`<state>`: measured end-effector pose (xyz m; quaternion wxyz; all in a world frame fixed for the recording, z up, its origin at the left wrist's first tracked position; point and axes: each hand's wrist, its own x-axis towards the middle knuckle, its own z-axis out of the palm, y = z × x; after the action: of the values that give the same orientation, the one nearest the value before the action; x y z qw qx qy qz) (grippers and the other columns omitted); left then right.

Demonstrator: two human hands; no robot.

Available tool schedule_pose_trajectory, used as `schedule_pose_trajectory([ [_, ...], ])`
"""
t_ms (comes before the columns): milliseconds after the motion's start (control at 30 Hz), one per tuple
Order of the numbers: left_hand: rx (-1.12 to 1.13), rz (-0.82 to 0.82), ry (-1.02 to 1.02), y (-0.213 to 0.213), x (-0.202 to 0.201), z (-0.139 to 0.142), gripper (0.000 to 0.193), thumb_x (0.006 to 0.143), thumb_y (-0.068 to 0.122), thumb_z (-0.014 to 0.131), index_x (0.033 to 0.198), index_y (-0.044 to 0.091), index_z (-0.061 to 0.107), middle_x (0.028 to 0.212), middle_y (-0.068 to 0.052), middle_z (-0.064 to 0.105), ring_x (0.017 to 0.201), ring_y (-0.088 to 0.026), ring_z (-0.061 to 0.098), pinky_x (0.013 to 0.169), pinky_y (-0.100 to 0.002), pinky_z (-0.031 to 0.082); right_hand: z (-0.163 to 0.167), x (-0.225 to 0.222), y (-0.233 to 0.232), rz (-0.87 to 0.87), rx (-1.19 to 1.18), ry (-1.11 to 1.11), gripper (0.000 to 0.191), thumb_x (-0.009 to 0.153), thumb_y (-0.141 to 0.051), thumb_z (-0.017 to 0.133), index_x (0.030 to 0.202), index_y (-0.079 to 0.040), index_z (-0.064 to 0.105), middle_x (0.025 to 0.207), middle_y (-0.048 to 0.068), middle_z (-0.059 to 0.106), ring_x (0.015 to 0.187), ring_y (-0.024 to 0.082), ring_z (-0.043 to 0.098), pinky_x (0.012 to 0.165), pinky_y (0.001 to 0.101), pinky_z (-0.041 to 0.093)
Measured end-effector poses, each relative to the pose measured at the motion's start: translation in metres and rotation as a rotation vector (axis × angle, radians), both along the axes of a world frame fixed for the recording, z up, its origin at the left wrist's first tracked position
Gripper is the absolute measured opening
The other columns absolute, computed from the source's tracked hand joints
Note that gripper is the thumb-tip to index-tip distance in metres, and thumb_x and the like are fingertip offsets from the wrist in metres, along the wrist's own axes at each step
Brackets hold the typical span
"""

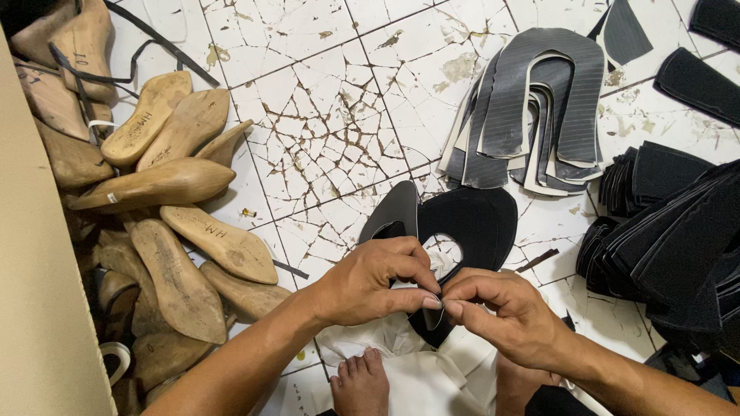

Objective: The person sits on the floor and sews a thin strip of material onto the edge of a black shoe part using a needle and thread. They repeatedly pull the thread through the material and tie off the end, then place the finished piece aside.

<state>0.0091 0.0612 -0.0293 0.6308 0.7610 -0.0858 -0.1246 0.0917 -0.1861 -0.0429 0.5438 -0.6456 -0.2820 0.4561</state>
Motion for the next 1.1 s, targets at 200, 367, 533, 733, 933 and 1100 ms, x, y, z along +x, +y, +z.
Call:
schedule_pose_trajectory([
  [200,0.018,-0.018,0.002,0.0001,0.0011,0.0007,0.022,0.087,0.030,0.079,0.098,0.012,0.079,0.098,-0.001,0.068,0.095,-0.014,0.065,0.081,-0.029,0.054,0.0013,0.0016,0.0003,0.033,0.018,-0.063,0.019,0.092,-0.013,0.064,0.097,-0.002,0.078,0.086,0.005,0.076,0.076,0.013,0.070,0.067,0.0284,0.058],
  [367,0.015,-0.027,0.014,0.0010,0.0011,0.0027,0.022,0.087,0.031,0.079,0.097,0.012,0.079,0.097,-0.001,0.068,0.095,-0.015,0.066,0.081,-0.030,0.055,0.0033,0.0018,0.0020,0.047,0.015,-0.114,0.018,0.090,-0.012,0.063,0.096,-0.003,0.077,0.085,0.005,0.076,0.075,0.013,0.071,0.066,0.0285,0.058],
  [533,0.026,-0.043,-0.003,0.0013,0.0017,0.0038,0.022,0.087,0.031,0.078,0.098,0.011,0.079,0.097,-0.001,0.068,0.095,-0.015,0.065,0.081,-0.030,0.055,0.0046,0.0013,0.0027,0.052,0.029,-0.136,0.017,0.090,-0.012,0.063,0.094,-0.002,0.075,0.082,0.005,0.075,0.070,0.013,0.069,0.062,0.0295,0.056],
  [733,0.039,-0.078,0.011,-0.0002,0.0026,0.0019,0.021,0.086,0.032,0.079,0.095,0.012,0.079,0.095,-0.001,0.067,0.093,-0.015,0.067,0.080,-0.030,0.055,0.0054,0.0028,0.0038,0.103,0.038,-0.160,0.016,0.090,-0.014,0.063,0.090,-0.002,0.072,0.081,0.004,0.074,0.069,0.013,0.068,0.060,0.0296,0.054],
  [933,0.036,-0.123,0.001,0.0041,0.0036,0.0020,0.021,0.086,0.031,0.079,0.098,0.013,0.079,0.094,0.000,0.066,0.090,-0.014,0.067,0.078,-0.030,0.055,0.0056,0.0068,0.0052,0.150,0.100,-0.157,0.014,0.092,-0.013,0.063,0.088,-0.001,0.069,0.083,0.004,0.074,0.069,0.013,0.069,0.059,0.0301,0.054],
  [1100,0.040,-0.134,0.036,0.0034,0.0045,0.0017,0.021,0.086,0.032,0.080,0.097,0.014,0.080,0.093,0.000,0.067,0.088,-0.014,0.066,0.076,-0.029,0.055,0.0011,0.0046,0.0049,0.156,0.060,-0.141,0.013,0.090,-0.013,0.063,0.084,-0.003,0.069,0.079,0.004,0.073,0.065,0.012,0.068,0.055,0.0295,0.053],
])
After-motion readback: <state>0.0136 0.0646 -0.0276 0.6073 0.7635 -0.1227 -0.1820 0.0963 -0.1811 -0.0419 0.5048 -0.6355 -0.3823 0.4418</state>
